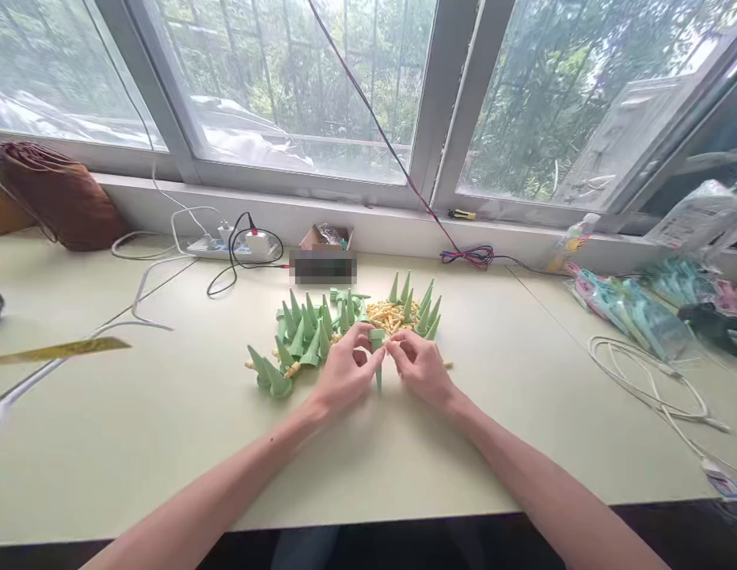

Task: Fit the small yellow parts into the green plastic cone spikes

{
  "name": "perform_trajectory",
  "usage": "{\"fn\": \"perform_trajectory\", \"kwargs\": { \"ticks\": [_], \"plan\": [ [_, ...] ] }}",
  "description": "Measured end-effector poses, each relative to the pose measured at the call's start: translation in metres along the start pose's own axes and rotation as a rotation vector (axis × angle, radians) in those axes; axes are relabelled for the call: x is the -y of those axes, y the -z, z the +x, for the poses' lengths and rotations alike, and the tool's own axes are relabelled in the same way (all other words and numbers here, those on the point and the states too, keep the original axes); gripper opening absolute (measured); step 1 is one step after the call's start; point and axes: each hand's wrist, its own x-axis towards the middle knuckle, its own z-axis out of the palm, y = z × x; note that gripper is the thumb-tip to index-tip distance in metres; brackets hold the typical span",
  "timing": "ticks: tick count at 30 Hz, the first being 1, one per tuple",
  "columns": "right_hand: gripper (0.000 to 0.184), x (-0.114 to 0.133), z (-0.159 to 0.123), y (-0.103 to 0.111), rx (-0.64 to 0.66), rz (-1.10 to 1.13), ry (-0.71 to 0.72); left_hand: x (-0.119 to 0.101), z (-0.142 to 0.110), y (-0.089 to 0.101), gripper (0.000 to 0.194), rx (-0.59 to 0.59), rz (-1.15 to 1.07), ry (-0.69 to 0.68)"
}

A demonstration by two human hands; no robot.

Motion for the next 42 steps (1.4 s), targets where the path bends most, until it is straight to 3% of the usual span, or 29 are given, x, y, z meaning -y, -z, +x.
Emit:
{"fn": "perform_trajectory", "kwargs": {
  "ticks": [42],
  "plan": [
    [0.027, 0.0034, 0.0023, 0.002, 0.02, -0.02, 0.0, 0.0012, -0.0011, 0.0003, 0.035, 0.005, -0.007, -0.002]
  ]
}}
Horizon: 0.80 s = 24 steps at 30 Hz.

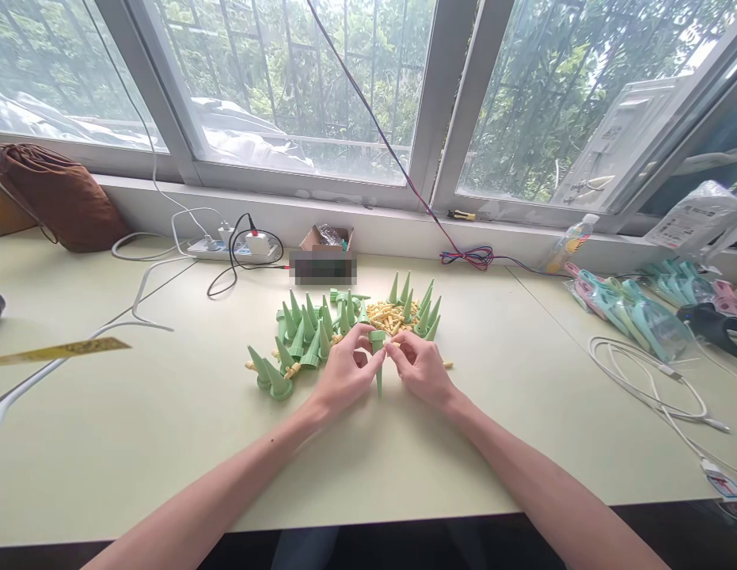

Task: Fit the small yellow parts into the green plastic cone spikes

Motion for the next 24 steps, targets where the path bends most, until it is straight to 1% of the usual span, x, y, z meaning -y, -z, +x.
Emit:
{"fn": "perform_trajectory", "kwargs": {
  "ticks": [7, 13, 20, 24],
  "plan": [
    [0.023, 0.0017, -0.0005, 0.0006, -0.001, 0.022, 0.002, -0.0028, 0.0, 0.0, 0.036, -0.009, -0.01, 0.008],
    [0.029, -0.0005, -0.0001, 0.0002, -0.005, 0.013, -0.024, -0.0036, 0.0, 0.0003, 0.034, -0.006, -0.001, 0.005],
    [0.024, 0.0012, -0.0012, 0.001, 0.002, 0.02, -0.001, -0.0063, -0.0002, 0.0009, 0.033, -0.017, 0.01, 0.004],
    [0.026, -0.0009, -0.0006, 0.0004, -0.002, 0.029, -0.008, -0.0045, -0.0002, 0.0006, 0.032, -0.014, 0.012, 0.003]
  ]
}}
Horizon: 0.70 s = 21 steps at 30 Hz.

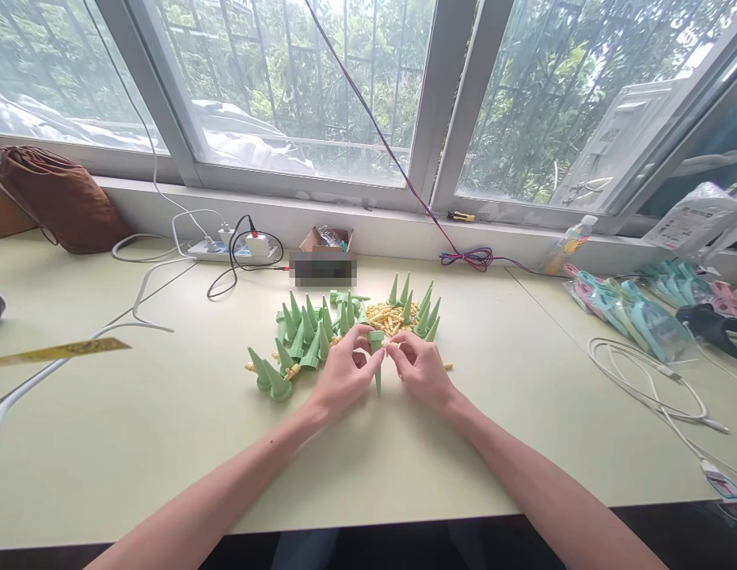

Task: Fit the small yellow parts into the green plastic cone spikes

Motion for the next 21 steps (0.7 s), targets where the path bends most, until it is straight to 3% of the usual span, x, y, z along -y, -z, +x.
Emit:
{"fn": "perform_trajectory", "kwargs": {
  "ticks": [10, 21],
  "plan": [
    [0.029, 0.0016, 0.0002, 0.0007, -0.013, 0.009, -0.013, -0.0009, 0.0006, 0.0002, 0.033, -0.008, -0.017, 0.002],
    [0.045, 0.0026, 0.0009, 0.0013, -0.02, -0.018, -0.032, 0.0039, 0.0004, -0.0003, 0.041, 0.036, -0.022, 0.018]
  ]
}}
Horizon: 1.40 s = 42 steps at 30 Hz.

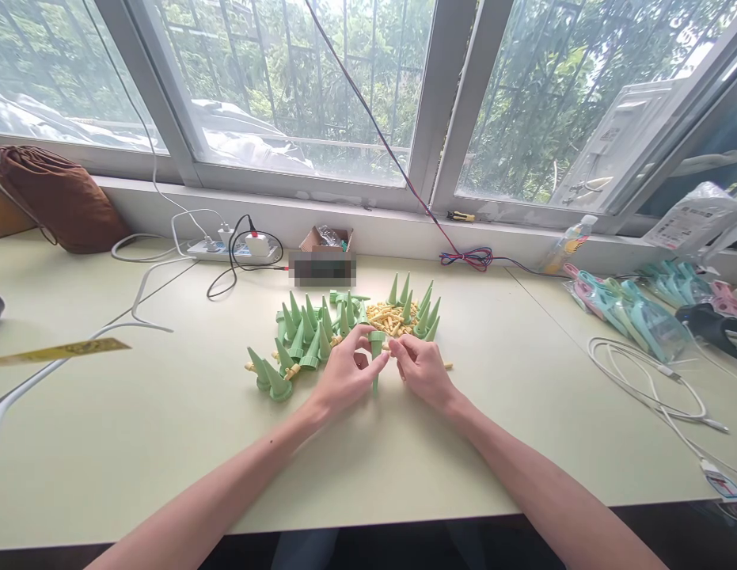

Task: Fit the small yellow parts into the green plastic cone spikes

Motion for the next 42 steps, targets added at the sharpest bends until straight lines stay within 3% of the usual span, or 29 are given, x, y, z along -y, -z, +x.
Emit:
{"fn": "perform_trajectory", "kwargs": {
  "ticks": [8, 18, 26, 37, 42],
  "plan": [
    [0.031, -0.0006, -0.0009, -0.0006, -0.002, 0.024, 0.018, -0.0052, 0.0, 0.0006, 0.041, -0.044, -0.003, 0.012],
    [0.038, -0.0014, 0.0004, -0.0001, 0.007, 0.013, -0.006, -0.002, 0.0, 0.0006, 0.04, -0.033, 0.007, 0.005],
    [0.028, 0.0011, -0.0009, 0.0001, 0.003, 0.061, 0.013, -0.005, 0.0, 0.0008, 0.04, -0.042, 0.007, 0.008],
    [0.04, -0.0027, 0.0013, -0.0006, -0.024, -0.059, 0.009, -0.0012, -0.0009, 0.0003, 0.042, -0.012, 0.023, 0.0],
    [0.037, -0.0019, 0.0009, -0.001, -0.023, -0.003, -0.007, -0.0031, -0.0001, 0.0007, 0.04, -0.027, 0.005, 0.013]
  ]
}}
